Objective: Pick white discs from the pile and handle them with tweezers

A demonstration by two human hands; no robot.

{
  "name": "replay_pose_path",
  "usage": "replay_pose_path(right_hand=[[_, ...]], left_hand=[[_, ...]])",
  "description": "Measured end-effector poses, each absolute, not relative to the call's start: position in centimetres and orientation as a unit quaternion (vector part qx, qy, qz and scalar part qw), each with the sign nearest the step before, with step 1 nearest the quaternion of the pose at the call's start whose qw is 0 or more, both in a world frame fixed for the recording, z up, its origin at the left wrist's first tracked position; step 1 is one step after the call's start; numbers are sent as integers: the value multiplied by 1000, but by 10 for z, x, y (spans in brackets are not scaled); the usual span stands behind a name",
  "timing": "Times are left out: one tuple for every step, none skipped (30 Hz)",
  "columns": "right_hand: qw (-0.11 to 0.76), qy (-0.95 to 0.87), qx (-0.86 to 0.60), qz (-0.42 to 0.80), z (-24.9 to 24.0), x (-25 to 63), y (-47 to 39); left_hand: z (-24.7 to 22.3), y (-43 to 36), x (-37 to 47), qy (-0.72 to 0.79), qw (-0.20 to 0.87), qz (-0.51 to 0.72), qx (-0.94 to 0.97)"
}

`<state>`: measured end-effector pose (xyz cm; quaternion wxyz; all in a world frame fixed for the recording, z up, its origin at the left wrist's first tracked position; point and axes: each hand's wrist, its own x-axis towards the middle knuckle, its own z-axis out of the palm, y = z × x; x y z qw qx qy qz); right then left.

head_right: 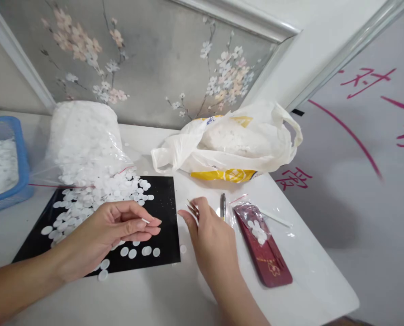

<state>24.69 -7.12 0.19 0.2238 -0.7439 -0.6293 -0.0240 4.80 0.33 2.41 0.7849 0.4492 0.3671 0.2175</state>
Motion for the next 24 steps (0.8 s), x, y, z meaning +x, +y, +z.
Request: replay_pose_path(right_hand=[[211, -625, -751, -5, 2, 249, -71], [200, -621, -758, 12, 3, 250, -71], [195, -619, -761, 25, 3, 251, -71], [200, -618, -759, 34, 3, 251, -71], [213, -619, -755, 41, 3, 251, -70], [226, -620, -749, 49, 2, 251, -70], [238, -621, -745, 54, 2, 251, -69], [246, -621, -742, 56, 1, 250, -68], [250, -622, -740, 57, 1, 250, -67], [252, -625, -737, 56, 0, 250, -66], [254, -629, -732, 57, 0, 250, -65], [259, -636, -724, 61, -1, 249, -64], [270, -644, -713, 69, -1, 249, -64], [282, -651, -700, 82, -2, 248, -64], [291, -655, -690, 100, -2, 247, -64], [295, -655, -684, 124, -3, 245, -64], [291, -650, -684, 155, -4, 243, -64], [281, -642, -688, 189, -4, 240, -65], [271, -632, -692, 221, -5, 237, -66], [267, -624, -692, 245, -6, 234, -66], [271, -622, -687, 259, -7, 230, -67], [282, -628, -676, 264, -7, 226, -68], [296, -638, -660, 263, -7, 222, -68], [308, -648, -646, 261, -7, 218, -68]], left_hand=[[24, 3, 48, 365, 787, 218, 448], [23, 3, 47, 362, 788, 217, 448], [22, 3, 47, 360, 789, 217, 448], [22, 2, 47, 358, 790, 217, 448], [22, 2, 47, 358, 790, 216, 448], [22, 1, 47, 358, 791, 214, 448], [23, 1, 48, 360, 792, 211, 446], [25, 1, 48, 363, 793, 206, 444], [27, 2, 48, 366, 794, 202, 442], [31, 4, 47, 370, 793, 201, 440], [35, 6, 45, 374, 791, 203, 440], [40, 10, 42, 377, 786, 212, 441], [44, 13, 37, 386, 777, 223, 444], [48, 17, 30, 394, 766, 237, 450], [51, 21, 22, 402, 753, 255, 455], [53, 25, 13, 415, 738, 270, 459], [54, 27, 2, 428, 723, 282, 463], [53, 29, -10, 445, 708, 288, 466], [51, 29, -22, 463, 696, 289, 467], [48, 28, -34, 481, 685, 283, 469], [44, 26, -46, 501, 674, 275, 468], [40, 24, -57, 515, 668, 263, 469], [36, 21, -66, 526, 659, 246, 478], [33, 17, -75, 532, 648, 223, 497]])
